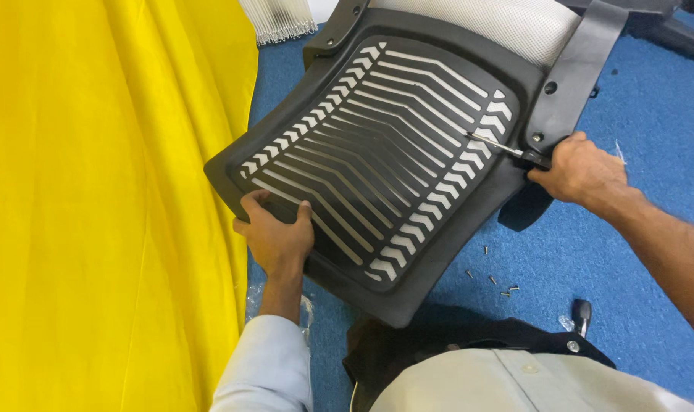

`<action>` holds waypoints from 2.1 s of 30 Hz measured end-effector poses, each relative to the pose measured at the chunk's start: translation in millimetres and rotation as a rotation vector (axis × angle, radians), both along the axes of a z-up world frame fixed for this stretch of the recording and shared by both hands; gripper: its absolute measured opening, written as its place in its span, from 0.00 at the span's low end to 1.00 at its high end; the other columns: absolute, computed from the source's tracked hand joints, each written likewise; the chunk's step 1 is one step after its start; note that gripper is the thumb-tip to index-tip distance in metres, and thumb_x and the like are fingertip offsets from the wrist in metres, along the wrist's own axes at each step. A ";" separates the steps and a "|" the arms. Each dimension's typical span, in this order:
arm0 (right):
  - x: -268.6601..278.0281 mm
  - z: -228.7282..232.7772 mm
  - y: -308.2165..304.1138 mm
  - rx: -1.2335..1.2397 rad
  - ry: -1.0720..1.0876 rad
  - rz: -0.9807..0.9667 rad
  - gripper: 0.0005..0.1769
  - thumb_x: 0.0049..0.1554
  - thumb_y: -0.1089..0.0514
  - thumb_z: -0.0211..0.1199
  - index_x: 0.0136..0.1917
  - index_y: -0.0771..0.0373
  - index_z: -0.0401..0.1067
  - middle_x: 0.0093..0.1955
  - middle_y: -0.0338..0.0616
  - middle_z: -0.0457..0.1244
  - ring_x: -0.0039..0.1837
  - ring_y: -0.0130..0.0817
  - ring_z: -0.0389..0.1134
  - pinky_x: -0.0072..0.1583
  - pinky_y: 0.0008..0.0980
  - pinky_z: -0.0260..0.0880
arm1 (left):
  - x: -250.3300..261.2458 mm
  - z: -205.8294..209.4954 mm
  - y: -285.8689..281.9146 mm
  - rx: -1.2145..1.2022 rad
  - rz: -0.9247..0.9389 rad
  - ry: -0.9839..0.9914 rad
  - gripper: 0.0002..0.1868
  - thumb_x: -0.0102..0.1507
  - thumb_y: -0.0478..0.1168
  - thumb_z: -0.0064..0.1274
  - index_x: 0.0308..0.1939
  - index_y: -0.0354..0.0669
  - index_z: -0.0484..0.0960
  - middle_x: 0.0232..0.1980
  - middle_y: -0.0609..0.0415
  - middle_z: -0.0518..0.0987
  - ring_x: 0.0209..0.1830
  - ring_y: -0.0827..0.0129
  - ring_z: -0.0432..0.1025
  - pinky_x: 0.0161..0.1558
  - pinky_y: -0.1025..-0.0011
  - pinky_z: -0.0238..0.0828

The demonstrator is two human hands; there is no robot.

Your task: The person uses a screwdriver to tighten screws on the underside of an office chair seat, securing the seat to its frame. The person holds the seat steady with one hand while turning the screwdriver with the other.

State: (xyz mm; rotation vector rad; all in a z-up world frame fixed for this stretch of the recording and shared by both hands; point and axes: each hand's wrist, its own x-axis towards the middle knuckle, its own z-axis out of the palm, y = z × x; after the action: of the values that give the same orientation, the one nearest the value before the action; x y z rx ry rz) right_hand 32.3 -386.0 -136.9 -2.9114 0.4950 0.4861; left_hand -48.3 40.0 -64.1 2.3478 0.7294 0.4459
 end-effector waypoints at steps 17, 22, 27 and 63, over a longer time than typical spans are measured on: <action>1.9 -24.0 -19.1 0.064 -0.049 0.009 0.51 0.55 0.35 0.73 0.68 0.80 0.58 0.61 0.73 0.67 0.62 0.66 0.71 0.60 0.55 0.73 | 23.3 19.5 -16.4 -0.070 0.237 0.324 0.34 0.51 0.45 0.62 0.60 0.57 0.68 0.67 0.36 0.59 0.62 0.38 0.66 0.60 0.50 0.69; 5.4 -40.7 -29.1 0.123 -0.199 0.065 0.45 0.54 0.36 0.75 0.60 0.81 0.66 0.51 0.74 0.68 0.54 0.63 0.72 0.55 0.51 0.74 | 21.5 19.2 -9.9 -0.132 0.203 0.341 0.36 0.52 0.46 0.62 0.62 0.51 0.65 0.67 0.35 0.59 0.63 0.37 0.65 0.65 0.48 0.63; 8.6 -21.0 -32.5 0.274 0.039 -0.052 0.33 0.58 0.37 0.70 0.46 0.74 0.78 0.34 0.58 0.69 0.35 0.46 0.72 0.39 0.44 0.72 | 20.6 15.8 -22.9 0.046 0.168 0.308 0.44 0.55 0.49 0.65 0.69 0.44 0.58 0.76 0.21 0.41 0.74 0.26 0.47 0.67 0.32 0.49; 18.3 -6.8 -53.0 0.425 0.123 0.019 0.36 0.50 0.33 0.75 0.43 0.73 0.79 0.29 0.51 0.65 0.32 0.40 0.68 0.37 0.40 0.67 | -7.9 -42.2 -208.1 0.896 -1.135 0.496 0.52 0.61 0.46 0.59 0.81 0.47 0.41 0.82 0.49 0.50 0.79 0.40 0.47 0.70 0.25 0.38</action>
State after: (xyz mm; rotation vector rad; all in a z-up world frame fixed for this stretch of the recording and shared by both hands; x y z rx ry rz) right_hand 50.6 -439.0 -143.7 -2.4923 0.3297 0.6823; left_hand -56.3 -168.1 -106.3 3.2173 -0.8648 -0.4328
